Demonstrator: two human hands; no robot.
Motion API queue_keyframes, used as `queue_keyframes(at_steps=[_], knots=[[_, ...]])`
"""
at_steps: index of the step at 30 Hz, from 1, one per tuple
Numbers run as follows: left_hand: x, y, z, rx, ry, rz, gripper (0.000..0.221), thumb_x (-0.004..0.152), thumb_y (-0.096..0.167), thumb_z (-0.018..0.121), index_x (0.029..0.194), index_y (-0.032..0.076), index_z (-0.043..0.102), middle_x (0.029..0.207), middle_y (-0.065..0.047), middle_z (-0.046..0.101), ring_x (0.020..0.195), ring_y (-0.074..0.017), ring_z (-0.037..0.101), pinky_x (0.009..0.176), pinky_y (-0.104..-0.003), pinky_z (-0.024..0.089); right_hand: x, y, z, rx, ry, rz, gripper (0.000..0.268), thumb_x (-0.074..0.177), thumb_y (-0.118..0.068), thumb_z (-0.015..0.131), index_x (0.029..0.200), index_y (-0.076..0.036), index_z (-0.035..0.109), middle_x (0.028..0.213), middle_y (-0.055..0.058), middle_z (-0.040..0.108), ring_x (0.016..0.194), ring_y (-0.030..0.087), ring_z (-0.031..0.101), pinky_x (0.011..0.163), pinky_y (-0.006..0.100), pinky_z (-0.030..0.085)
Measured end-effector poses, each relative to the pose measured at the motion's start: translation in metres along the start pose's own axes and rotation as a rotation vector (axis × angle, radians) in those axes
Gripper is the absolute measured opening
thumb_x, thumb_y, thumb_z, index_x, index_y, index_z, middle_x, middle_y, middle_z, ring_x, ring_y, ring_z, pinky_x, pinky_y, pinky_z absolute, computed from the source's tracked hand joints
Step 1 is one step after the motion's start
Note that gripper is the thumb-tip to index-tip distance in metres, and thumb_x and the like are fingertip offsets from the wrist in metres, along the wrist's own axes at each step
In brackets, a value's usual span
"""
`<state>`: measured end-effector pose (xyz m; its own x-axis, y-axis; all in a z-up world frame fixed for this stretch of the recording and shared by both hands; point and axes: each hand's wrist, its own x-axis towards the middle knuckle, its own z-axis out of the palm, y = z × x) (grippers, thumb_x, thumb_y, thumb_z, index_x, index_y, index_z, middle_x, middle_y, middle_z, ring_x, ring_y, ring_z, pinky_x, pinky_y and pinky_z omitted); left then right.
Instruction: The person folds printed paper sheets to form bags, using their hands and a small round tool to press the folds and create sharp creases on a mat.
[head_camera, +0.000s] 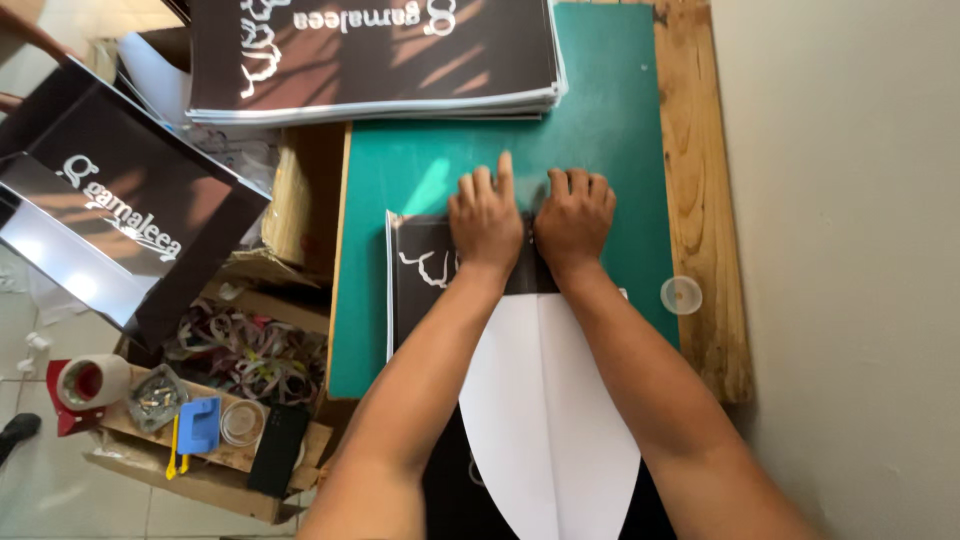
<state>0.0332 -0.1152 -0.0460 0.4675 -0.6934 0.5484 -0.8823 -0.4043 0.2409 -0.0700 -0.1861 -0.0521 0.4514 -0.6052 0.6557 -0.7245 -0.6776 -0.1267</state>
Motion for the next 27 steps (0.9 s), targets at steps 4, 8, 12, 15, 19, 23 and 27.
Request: queue_keyframes(at_steps=[4, 8, 12, 15, 19, 23, 27], knots=[[-0.034, -0.025, -0.036, 0.068, -0.042, 0.004, 0.042, 0.100, 0.011, 0.053, 0.142, 0.012, 0.052, 0.106, -0.008, 0.057, 0.100, -0.0290, 0.056, 0.079, -0.046, 0.044, -0.002, 0.000, 0.000, 0.014, -0.036, 0.022, 0.029, 0.086, -0.006, 0.064, 0.114, -0.009, 0.074, 0.112, 0.007, 0.068, 0.109, 0.030, 0.057, 0.095, 0.045, 0.045], [-0.063, -0.049, -0.070, 0.091, -0.116, -0.033, 0.049, 0.094, 0.008, 0.050, 0.143, 0.009, 0.050, 0.109, -0.011, 0.058, 0.098, -0.0291, 0.055, 0.079, -0.045, 0.043, -0.002, 0.001, -0.001, 0.022, -0.025, 0.016, 0.029, 0.086, -0.006, 0.065, 0.114, -0.008, 0.074, 0.113, 0.009, 0.068, 0.110, 0.031, 0.057, 0.098, 0.046, 0.045], [-0.071, -0.050, -0.074, 0.123, -0.156, -0.056, 0.047, 0.098, 0.009, 0.051, 0.145, 0.009, 0.051, 0.105, -0.011, 0.057, 0.093, -0.0292, 0.053, 0.078, -0.045, 0.043, -0.007, 0.005, -0.004, 0.043, -0.022, 0.001, 0.028, 0.088, -0.005, 0.064, 0.113, -0.009, 0.074, 0.115, 0.009, 0.068, 0.111, 0.032, 0.057, 0.097, 0.047, 0.045], [-0.069, -0.050, -0.073, 0.133, -0.170, -0.052, 0.044, 0.099, 0.010, 0.052, 0.143, 0.009, 0.052, 0.103, -0.011, 0.057, 0.092, -0.0291, 0.053, 0.076, -0.045, 0.042, -0.012, 0.023, -0.018, 0.026, -0.051, -0.042, 0.031, 0.084, -0.004, 0.063, 0.113, -0.009, 0.074, 0.115, 0.011, 0.068, 0.112, 0.033, 0.057, 0.096, 0.048, 0.045], [-0.069, -0.049, -0.071, 0.126, -0.183, -0.040, 0.047, 0.093, 0.009, 0.053, 0.140, 0.009, 0.055, 0.103, -0.010, 0.058, 0.092, -0.0286, 0.053, 0.074, -0.044, 0.042, -0.045, 0.056, -0.054, 0.005, -0.106, -0.011, 0.038, 0.088, 0.001, 0.060, 0.123, -0.008, 0.073, 0.121, 0.012, 0.067, 0.117, 0.033, 0.057, 0.099, 0.049, 0.044], [-0.064, -0.048, -0.071, 0.100, -0.163, 0.023, 0.039, 0.097, 0.010, 0.054, 0.136, 0.009, 0.058, 0.101, -0.011, 0.057, 0.094, -0.0289, 0.054, 0.075, -0.043, 0.043, -0.067, 0.062, -0.088, -0.096, -0.198, -0.022, 0.042, 0.088, 0.002, 0.059, 0.127, -0.007, 0.072, 0.128, 0.016, 0.064, 0.121, 0.037, 0.053, 0.104, 0.051, 0.044], [-0.065, -0.045, -0.069, 0.082, -0.181, 0.053, 0.040, 0.090, 0.009, 0.055, 0.130, 0.009, 0.062, 0.100, -0.009, 0.057, 0.095, -0.0285, 0.055, 0.078, -0.043, 0.044, -0.065, 0.047, -0.124, -0.173, -0.178, -0.100, 0.041, 0.084, -0.002, 0.062, 0.123, -0.009, 0.072, 0.130, 0.018, 0.061, 0.124, 0.039, 0.052, 0.105, 0.052, 0.044]])
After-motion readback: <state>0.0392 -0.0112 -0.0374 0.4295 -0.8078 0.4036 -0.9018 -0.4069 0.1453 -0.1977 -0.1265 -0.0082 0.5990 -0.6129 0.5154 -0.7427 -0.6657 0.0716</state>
